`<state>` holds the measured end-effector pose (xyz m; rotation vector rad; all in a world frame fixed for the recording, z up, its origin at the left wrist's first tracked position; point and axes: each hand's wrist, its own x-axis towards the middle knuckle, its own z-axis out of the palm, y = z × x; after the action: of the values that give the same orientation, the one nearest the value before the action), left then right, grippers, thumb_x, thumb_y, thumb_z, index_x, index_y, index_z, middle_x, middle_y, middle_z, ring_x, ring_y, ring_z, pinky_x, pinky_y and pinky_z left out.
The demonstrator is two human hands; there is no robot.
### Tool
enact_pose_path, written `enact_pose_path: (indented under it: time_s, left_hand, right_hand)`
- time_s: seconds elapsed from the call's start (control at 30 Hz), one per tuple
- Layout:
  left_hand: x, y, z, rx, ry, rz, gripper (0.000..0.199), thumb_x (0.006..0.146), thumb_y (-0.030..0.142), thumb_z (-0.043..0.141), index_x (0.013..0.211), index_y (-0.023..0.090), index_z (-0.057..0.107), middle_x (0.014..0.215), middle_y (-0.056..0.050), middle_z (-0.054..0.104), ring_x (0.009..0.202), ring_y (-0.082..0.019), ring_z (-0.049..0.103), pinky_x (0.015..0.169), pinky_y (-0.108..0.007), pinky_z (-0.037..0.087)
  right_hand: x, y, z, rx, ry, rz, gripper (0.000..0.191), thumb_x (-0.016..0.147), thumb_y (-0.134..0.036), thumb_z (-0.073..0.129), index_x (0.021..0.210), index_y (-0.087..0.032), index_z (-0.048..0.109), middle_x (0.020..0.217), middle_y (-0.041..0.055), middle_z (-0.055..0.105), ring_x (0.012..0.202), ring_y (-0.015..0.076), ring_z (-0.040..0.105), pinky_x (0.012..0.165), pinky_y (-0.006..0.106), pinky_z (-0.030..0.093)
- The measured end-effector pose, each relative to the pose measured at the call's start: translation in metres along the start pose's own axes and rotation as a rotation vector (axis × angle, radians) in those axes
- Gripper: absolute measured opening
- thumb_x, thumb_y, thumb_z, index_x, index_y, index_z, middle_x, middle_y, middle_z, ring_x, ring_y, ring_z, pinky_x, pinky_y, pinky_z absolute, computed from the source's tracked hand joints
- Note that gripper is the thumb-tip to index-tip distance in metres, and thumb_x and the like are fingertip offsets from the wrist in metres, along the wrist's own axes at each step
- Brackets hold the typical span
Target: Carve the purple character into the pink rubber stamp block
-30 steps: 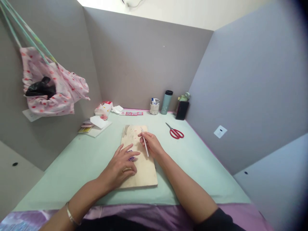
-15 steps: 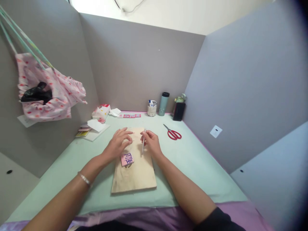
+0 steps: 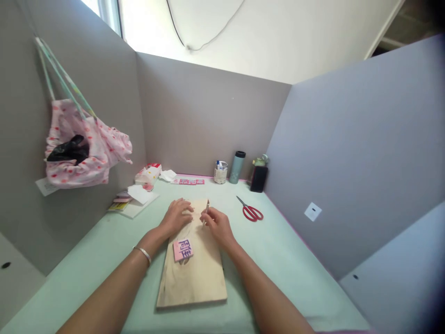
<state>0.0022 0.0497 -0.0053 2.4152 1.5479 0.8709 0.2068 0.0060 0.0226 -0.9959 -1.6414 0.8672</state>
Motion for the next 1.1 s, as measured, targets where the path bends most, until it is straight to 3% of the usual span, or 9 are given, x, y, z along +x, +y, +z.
enact_pose_path:
  time_s: [0.27,0.5,0.63,0.77,0.93,1.1]
  left_hand:
    - [0.001,0.015,0.019,0.052,-0.074,-0.027,0.046,0.096,0.036,0.065,0.137,0.020,0.054,0.149,-0.012,0.048,0.133,-0.034,0.050,0.109,-0.060,0.041]
    - [0.020,0.021,0.019,0.108,-0.023,-0.030,0.045,0.096,0.036,0.065,0.136,0.019,0.054,0.146,-0.012,0.050,0.130,-0.033,0.052,0.107,-0.059,0.043]
    - [0.019,0.025,0.028,0.103,-0.028,0.004,0.043,0.096,0.036,0.064,0.135,0.019,0.056,0.144,-0.012,0.053,0.127,-0.032,0.055,0.105,-0.057,0.046]
    - [0.020,0.023,0.034,0.091,0.011,-0.012,0.041,0.096,0.036,0.065,0.133,0.018,0.057,0.141,-0.012,0.055,0.125,-0.031,0.057,0.103,-0.056,0.048]
    - [0.020,0.010,0.026,0.054,0.121,-0.040,0.039,0.096,0.035,0.064,0.131,0.019,0.058,0.141,-0.012,0.055,0.125,-0.030,0.056,0.103,-0.055,0.047]
    - [0.008,-0.004,0.018,-0.009,0.234,-0.088,0.034,0.097,0.034,0.064,0.127,0.018,0.060,0.136,-0.011,0.058,0.120,-0.028,0.059,0.101,-0.053,0.050]
  right_hand:
    - [0.021,0.017,-0.030,0.151,0.105,0.172,0.027,0.100,-0.037,0.060,0.115,-0.015,0.064,0.107,0.0062,0.068,0.086,0.0178,0.068,0.075,0.036,0.060]
    - [0.021,0.017,-0.027,0.213,0.107,0.221,0.026,0.100,-0.036,0.061,0.113,-0.014,0.064,0.103,0.0053,0.068,0.081,0.0163,0.068,0.071,0.033,0.060]
    - [0.022,0.017,-0.028,0.197,0.143,0.220,0.027,0.100,-0.037,0.060,0.114,-0.014,0.064,0.104,0.0057,0.068,0.083,0.0169,0.068,0.073,0.034,0.060]
    - [0.023,0.019,-0.033,0.102,0.157,0.245,0.029,0.100,-0.037,0.061,0.119,-0.015,0.063,0.112,0.0074,0.067,0.091,0.0196,0.069,0.079,0.038,0.060]
    - [0.027,0.025,-0.051,-0.131,0.143,0.313,0.031,0.099,-0.035,0.062,0.123,-0.016,0.061,0.120,0.0087,0.065,0.099,0.0222,0.068,0.084,0.042,0.059]
    - [0.028,0.034,-0.061,-0.406,0.023,0.425,0.032,0.097,-0.032,0.065,0.124,-0.016,0.063,0.126,0.0092,0.064,0.104,0.0239,0.066,0.086,0.042,0.058]
